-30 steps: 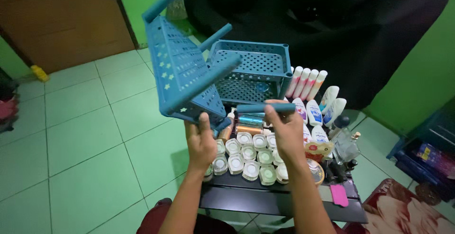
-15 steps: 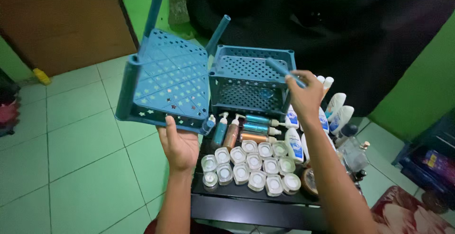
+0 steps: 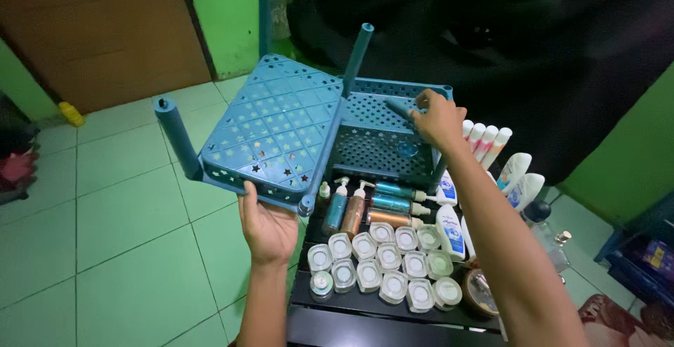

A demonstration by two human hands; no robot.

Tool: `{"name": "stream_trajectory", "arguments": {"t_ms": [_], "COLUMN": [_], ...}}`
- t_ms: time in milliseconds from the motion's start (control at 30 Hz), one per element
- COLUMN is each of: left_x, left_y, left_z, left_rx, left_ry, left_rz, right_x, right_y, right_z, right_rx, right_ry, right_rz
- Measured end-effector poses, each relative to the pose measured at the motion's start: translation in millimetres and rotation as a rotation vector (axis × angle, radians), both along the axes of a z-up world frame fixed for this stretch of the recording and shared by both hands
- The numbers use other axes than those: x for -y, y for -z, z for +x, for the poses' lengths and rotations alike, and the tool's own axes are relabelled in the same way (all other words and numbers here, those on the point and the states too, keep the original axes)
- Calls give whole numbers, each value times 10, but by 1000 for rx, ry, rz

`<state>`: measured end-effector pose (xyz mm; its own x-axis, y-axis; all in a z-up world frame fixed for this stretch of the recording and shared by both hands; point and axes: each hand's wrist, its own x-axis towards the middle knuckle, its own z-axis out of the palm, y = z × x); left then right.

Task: The person assembles a blue plastic storage rack by inserting cylindrical legs into the corners of perforated trays. They handle multiple trays and legs, stacking them to form a multi-tiered unit on a table with cosmetic bottles nearby.

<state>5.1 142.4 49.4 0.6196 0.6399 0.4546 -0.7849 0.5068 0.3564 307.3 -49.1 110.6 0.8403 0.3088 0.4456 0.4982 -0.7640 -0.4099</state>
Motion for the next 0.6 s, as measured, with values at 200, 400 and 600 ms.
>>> {"name": "stream_trajectory", "arguments": {"t_ms": [200, 400, 600], "left_x": [7, -23, 15], "left_y": [119, 219, 236], "left_z": [89, 85, 104], "left_rx": [-13, -72, -214], "left_ry": [103, 218, 370], "left_rz": [-130, -104, -117], "right_x": [209, 589, 912], "right_y": [0, 159, 483], "right_z": [-486, -1266, -1743], "right_rx": [126, -79, -158], "right_ry": [-259, -507, -488], "right_rz": [432, 744, 891]}}
